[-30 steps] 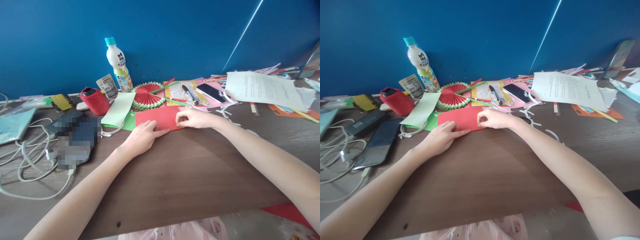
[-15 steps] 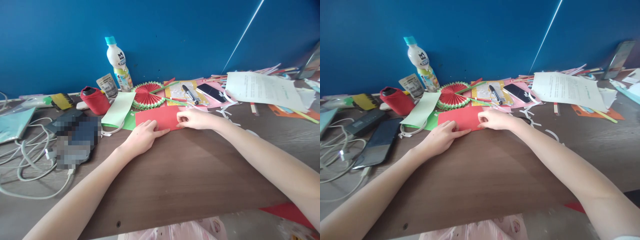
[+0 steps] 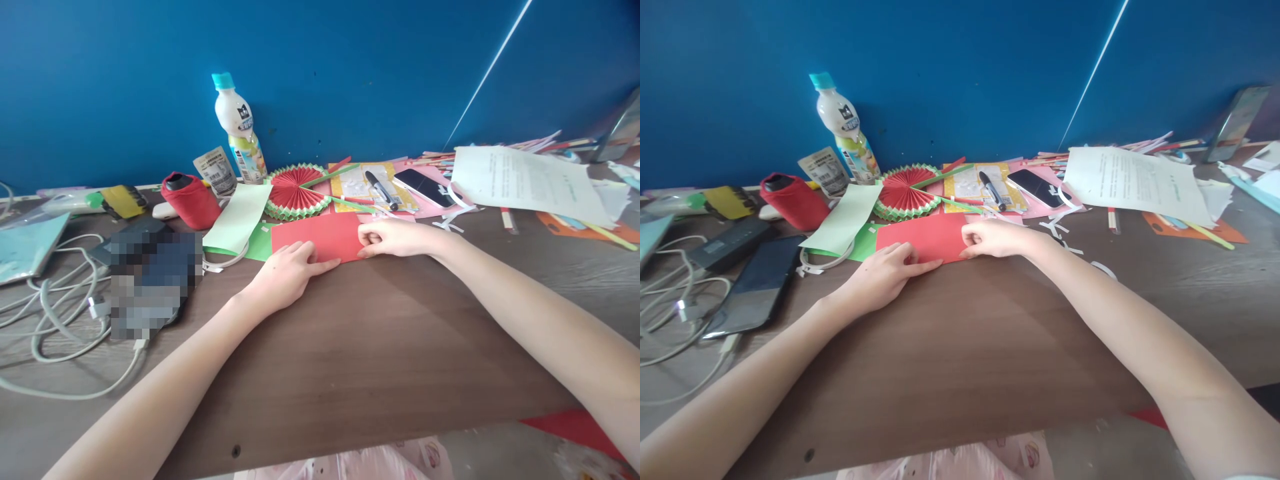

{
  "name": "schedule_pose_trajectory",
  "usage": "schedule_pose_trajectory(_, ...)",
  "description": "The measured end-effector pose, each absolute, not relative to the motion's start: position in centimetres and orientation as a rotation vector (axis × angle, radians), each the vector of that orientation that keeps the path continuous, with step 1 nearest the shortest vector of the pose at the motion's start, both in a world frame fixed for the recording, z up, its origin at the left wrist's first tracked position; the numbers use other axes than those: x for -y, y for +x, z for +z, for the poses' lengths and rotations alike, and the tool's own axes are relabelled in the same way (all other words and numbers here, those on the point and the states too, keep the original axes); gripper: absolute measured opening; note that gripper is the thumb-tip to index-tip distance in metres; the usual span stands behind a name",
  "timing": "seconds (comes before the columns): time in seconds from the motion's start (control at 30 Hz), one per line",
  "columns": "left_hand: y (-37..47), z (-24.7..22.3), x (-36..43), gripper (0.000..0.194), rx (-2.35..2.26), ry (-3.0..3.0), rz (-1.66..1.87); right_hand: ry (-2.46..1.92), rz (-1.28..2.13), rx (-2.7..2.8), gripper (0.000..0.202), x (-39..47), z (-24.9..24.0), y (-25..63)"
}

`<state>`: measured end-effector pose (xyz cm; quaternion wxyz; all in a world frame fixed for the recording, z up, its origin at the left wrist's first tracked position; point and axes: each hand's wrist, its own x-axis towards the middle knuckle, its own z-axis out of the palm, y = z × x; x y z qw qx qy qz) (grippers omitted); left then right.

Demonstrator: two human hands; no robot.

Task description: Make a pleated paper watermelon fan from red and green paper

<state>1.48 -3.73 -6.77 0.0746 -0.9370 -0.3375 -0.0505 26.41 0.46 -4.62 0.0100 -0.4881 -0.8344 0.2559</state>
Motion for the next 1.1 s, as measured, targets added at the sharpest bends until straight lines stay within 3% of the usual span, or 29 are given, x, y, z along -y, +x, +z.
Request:
schedule_pose_trajectory(0.27, 1.7, -6.2, 4.1, 0.049, 1.086, -2.775, -0.138, -1.581, 0.817, 2.597, 0.041, -0.6, -4.6, 26.9)
schedule_pose_trajectory(0.67, -1.2, -3.7, 2.4, 0.017, 1.71, -3.145, -0.203, -1.553, 0.899, 2.579, 0.038, -0.7, -4.4, 26.8)
schedule_pose_trajectory(0.87, -1.5, -4.1, 2.0, 0.02, 1.779, -3.256, -0.296, -1.439, 1.081, 2.505, 0.024, -0.8, -4.3, 27.4)
schedule_pose_trajectory(1.1, -1.1, -4.3, 2.1, 0.017, 1.759, -3.265, -0.354, -1.229, 0.867, 2.68, 0.013, 0.2, -3.6, 26.3)
